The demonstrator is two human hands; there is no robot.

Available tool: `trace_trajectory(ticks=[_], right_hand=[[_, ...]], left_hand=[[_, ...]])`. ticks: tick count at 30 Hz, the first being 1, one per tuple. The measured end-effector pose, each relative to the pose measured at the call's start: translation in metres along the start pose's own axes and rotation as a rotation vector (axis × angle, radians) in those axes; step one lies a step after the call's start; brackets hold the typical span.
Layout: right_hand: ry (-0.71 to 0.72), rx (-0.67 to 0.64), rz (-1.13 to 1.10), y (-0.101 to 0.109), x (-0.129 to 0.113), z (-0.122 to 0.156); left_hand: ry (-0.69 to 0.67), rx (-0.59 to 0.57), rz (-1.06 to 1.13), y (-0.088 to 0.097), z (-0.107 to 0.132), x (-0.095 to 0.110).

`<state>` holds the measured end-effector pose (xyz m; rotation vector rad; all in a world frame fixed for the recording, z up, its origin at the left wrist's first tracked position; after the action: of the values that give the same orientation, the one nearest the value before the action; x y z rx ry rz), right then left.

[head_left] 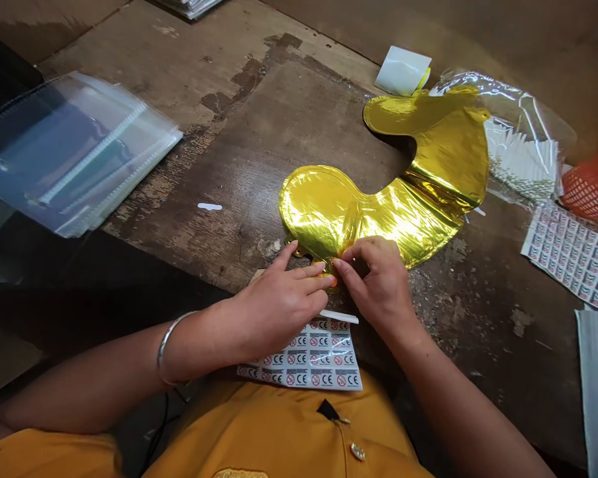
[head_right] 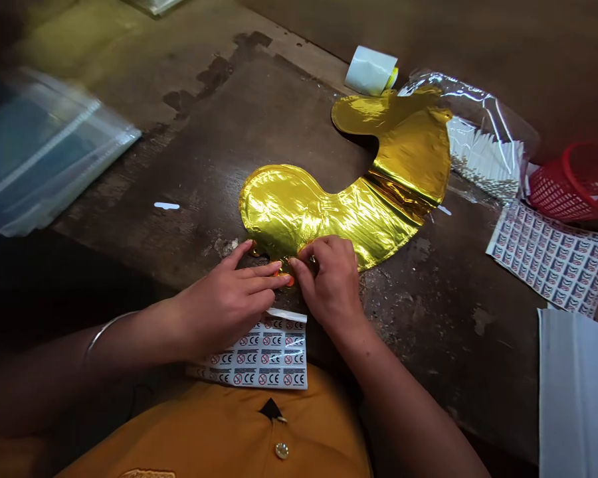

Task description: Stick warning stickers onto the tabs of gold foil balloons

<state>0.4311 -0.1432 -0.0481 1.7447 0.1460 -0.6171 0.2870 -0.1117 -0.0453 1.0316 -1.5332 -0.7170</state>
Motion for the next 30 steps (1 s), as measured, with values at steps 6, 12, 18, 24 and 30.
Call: trace_trajectory(ticks=[6,12,18,24,30], right_hand=[[-0.132,0.121,0.18,0.009,0.023,-0.011],[0.265,-0.064,0.092,0.014,-0.006,0.003],[0.457,-0.173,0.025,0.0,-0.017,0.025],[0.291,-0.073,-0.073,0.005,-0.009,0.01],[-0.142,-0.11,-0.283,0.011,0.022,-0.013]], left_hand=[[0.021,-0.016,0.021,0.001,-0.002,0.0],[0.042,-0.022,0.045,0.005,-0.002,0.001],[0.038,-0.003,0.042,0.013,0.003,0.001],[0.08,0.058,0.01,0.026,0.003,0.003],[0.081,0.112,-0.059,0.033,-0.004,0.002]])
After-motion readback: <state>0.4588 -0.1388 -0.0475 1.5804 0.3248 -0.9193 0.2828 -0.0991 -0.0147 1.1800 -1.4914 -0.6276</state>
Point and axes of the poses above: each hand's wrist, its own z-axis away from the middle knuckle, its own y-axis out of the back of the hand, x = y × z, the point moved 7 cm from there along -z, towards the middle knuckle, and after that the axes turned 2 degrees about -x, right-handed, at the moved point
